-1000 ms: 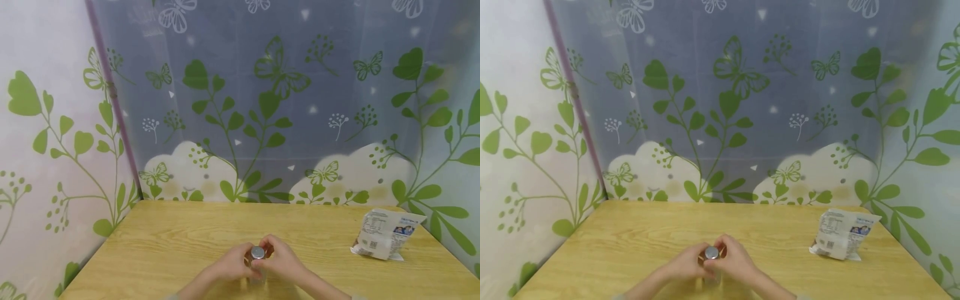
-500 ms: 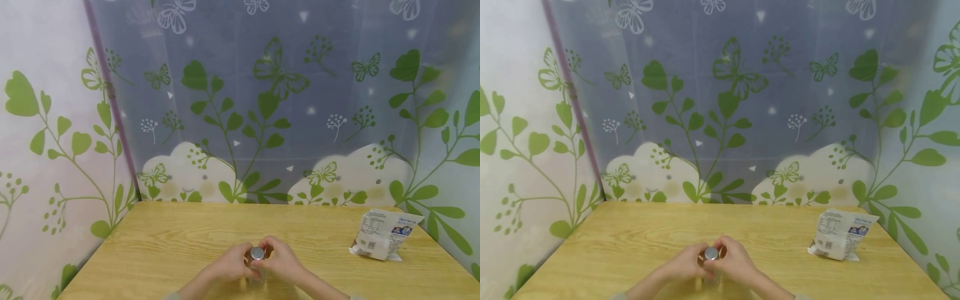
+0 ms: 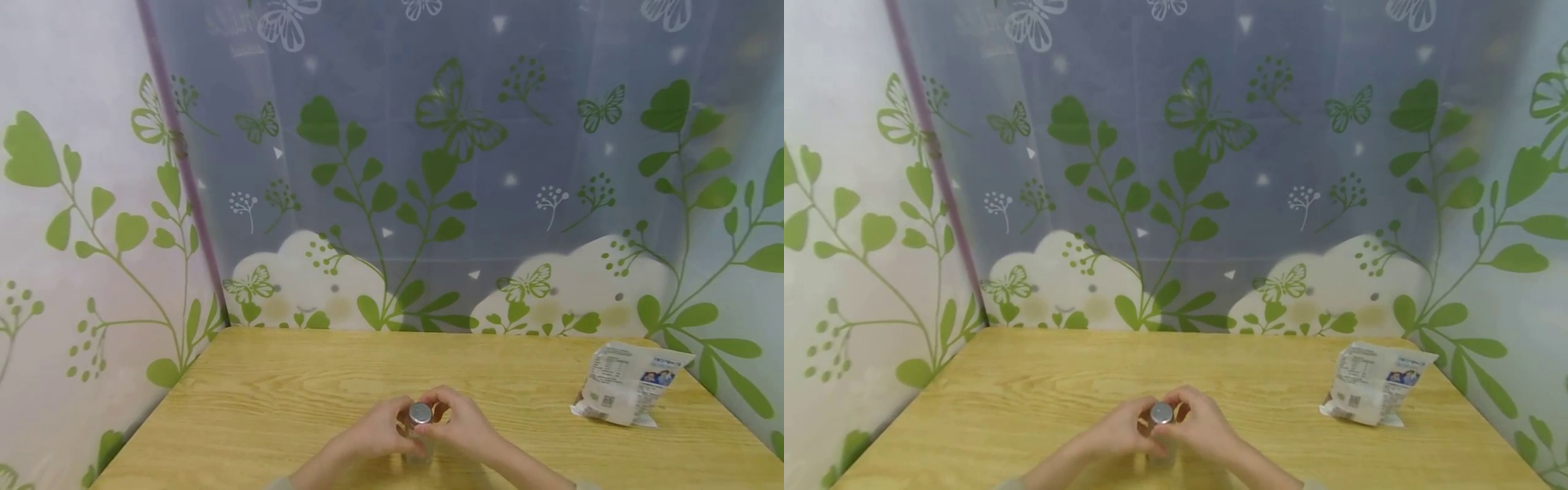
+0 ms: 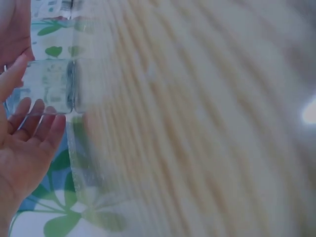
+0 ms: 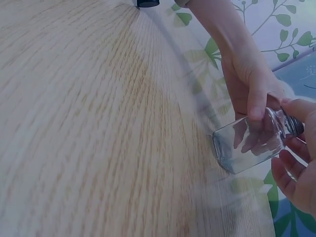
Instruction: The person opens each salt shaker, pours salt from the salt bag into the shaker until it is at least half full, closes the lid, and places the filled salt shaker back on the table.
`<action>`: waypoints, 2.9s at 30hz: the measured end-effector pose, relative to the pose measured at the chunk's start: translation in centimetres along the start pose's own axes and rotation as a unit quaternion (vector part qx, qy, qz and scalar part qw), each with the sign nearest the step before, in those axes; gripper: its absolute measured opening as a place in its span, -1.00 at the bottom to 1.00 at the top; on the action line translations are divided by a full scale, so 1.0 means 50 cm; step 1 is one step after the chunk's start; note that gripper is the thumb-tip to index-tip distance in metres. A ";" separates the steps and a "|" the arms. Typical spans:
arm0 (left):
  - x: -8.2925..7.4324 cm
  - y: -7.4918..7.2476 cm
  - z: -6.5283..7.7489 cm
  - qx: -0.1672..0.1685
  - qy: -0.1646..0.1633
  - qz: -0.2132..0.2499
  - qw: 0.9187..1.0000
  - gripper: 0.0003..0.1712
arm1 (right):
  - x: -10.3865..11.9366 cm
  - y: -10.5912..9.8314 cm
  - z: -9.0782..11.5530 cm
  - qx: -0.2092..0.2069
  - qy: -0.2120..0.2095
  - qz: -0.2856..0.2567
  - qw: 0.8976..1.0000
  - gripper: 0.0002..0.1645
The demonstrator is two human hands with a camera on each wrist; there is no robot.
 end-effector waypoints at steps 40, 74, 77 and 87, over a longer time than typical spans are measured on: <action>0.013 -0.003 0.007 0.001 0.000 0.034 0.999 -0.54 | -0.017 0.007 0.006 0.013 0.007 -0.067 0.998 -0.53; 0.009 -0.002 0.010 -0.004 0.006 0.035 0.999 -0.55 | -0.027 0.011 0.002 0.019 0.020 -0.076 0.997 -0.55; 0.009 -0.003 0.011 -0.003 0.005 0.037 0.999 -0.55 | -0.028 0.011 0.001 0.021 0.018 -0.075 0.997 -0.56; 0.013 -0.005 0.011 0.002 0.001 0.038 0.999 -0.54 | -0.027 0.010 0.002 0.036 0.009 -0.088 0.995 -0.58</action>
Point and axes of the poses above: each hand's wrist, its own z-axis away from the middle knuckle, its own y-axis out of the palm, x = y × z, the point moved 4 cm from there along -z, towards the middle knuckle, and after that the axes turned 12 degrees about y, right-handed, at the moved point
